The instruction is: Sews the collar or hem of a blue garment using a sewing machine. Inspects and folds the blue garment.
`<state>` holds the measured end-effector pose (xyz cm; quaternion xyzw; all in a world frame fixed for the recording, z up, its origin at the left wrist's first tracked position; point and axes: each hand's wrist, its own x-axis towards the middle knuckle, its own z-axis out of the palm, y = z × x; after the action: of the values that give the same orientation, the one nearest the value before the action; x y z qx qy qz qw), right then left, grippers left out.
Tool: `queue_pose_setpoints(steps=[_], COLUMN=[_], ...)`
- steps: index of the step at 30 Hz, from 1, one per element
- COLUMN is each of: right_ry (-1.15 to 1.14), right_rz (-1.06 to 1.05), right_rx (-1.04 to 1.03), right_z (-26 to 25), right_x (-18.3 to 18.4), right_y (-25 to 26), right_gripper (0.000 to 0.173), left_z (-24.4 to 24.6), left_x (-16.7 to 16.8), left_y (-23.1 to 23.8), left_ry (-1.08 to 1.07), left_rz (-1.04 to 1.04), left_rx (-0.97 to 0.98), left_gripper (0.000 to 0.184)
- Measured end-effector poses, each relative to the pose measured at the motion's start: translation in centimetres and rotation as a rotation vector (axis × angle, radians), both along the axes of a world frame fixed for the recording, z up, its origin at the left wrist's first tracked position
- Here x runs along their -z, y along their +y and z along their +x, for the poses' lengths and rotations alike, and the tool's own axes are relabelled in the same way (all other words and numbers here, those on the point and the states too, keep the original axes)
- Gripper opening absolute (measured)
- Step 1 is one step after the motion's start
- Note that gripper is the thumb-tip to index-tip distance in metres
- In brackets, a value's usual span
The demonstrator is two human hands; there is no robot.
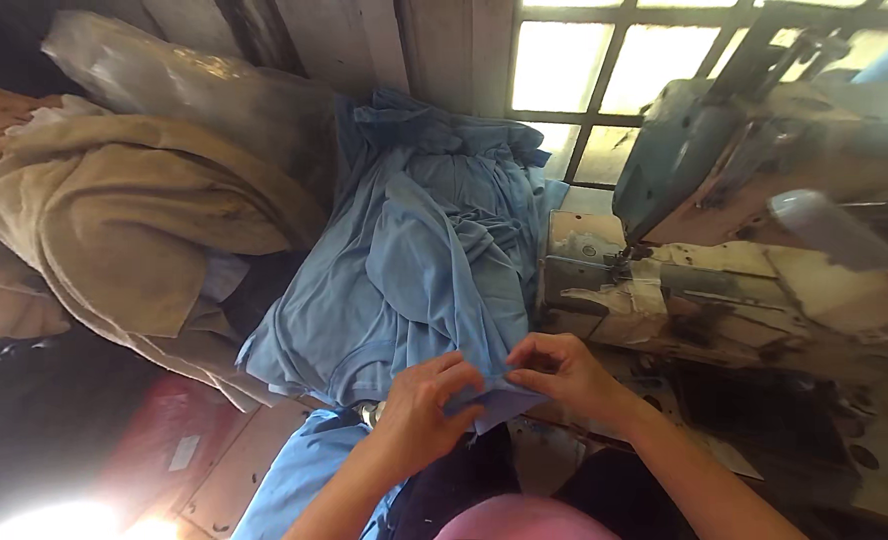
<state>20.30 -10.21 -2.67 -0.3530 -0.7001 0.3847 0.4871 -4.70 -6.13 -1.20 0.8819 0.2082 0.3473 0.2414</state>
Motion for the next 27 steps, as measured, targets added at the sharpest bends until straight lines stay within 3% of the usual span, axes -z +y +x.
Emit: queue_pose_setpoints(steps=[1,5,9,14,19,27], right_ry=[-0.001,-0.004,-0.302,-0.57,-0.599,-0.506], right_rz=[0.026,0.242,0.627,0.921,0.981,0.792], right_rx=[0.007,0.029,0.155,0.289,0.303,0.309], right_z=[-0.1,-0.5,-0.5,-0.4,-0.1,0.7], right_x=[0.1,0.6,0.6,0.3,0.3,1.0], right_y=[0.2,0.5,0.1,-0.1,0.0,0.8], right_gripper=[0.015,0.016,0.032,0.017,0.015,0.019], left_z=[0.1,0.3,0.1,0.0,0.0,0.1], left_x=[0.2,1.1,1.5,0.9,0.8,1.2], left_y=[-0.2,-0.4,-0.4,-0.6,-0.3,-0.5], left_ry=[0.005,-0.176,-0.26,-0.182,-0.127,-0.112], left_rz=[0.069,0.1,0.163,0.399,0.406,0.554], left_rx=[-0.069,-0.187,-0.226,-0.273,-0.277,-0.32], left_gripper=[0.009,0.009,0.008,0.014,0.018,0.02])
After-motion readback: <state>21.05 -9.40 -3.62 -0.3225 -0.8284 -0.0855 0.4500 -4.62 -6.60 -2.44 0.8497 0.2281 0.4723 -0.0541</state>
